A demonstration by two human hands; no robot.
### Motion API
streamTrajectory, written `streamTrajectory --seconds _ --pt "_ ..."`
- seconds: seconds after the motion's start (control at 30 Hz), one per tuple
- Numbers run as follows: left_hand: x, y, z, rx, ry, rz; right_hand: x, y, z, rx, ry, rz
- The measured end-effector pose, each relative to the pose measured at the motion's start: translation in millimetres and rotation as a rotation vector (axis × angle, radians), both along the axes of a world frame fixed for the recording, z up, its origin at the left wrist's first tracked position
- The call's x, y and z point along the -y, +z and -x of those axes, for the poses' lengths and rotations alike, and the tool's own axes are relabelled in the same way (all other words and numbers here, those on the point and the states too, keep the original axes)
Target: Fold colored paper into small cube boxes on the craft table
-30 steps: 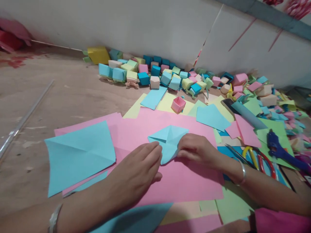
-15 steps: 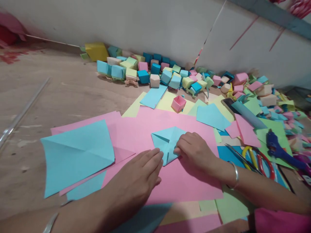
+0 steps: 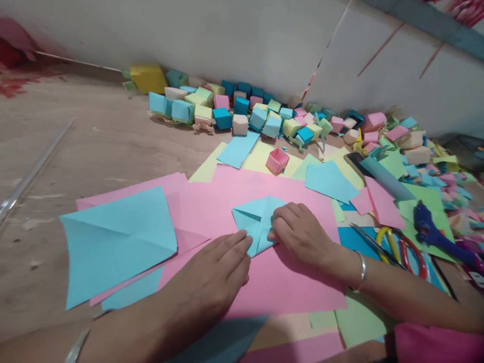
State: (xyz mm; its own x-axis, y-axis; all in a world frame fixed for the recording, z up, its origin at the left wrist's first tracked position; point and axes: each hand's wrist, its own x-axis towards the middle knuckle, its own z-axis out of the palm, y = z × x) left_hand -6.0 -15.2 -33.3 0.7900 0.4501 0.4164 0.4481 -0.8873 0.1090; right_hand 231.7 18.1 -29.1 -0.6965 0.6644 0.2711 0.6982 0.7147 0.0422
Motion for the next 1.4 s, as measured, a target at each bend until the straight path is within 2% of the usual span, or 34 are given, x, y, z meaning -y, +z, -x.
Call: streamTrajectory --seconds 0.2,0.37,0.87,1.13,1.3,1.4 --pt "0 -2.8 2 -0.072 -0.021 0.024 -2 -1.7 2 0.011 -0.021 -0.034" --pt "-2 -0.9 -1 -0.046 0.001 0.011 -3 -3.1 2 0.014 -0.01 -0.078" --pt "-2 -3.6 -2 -0.058 -0.02 -0.063 -7 -6.0 6 0.045 -0.047 -0.024" --pt "-8 1.3 -5 -0.034 -0.009 0.044 -6 -4.0 6 0.046 -0.041 -0.007" --pt "-12 7.8 -9 -0.175 -0.004 0.152 -6 -5.0 6 0.053 -0.055 -0.004" --pt "-12 9.0 -11 -0.203 -0.004 0.153 -7 -4.9 5 0.037 -0.051 0.032"
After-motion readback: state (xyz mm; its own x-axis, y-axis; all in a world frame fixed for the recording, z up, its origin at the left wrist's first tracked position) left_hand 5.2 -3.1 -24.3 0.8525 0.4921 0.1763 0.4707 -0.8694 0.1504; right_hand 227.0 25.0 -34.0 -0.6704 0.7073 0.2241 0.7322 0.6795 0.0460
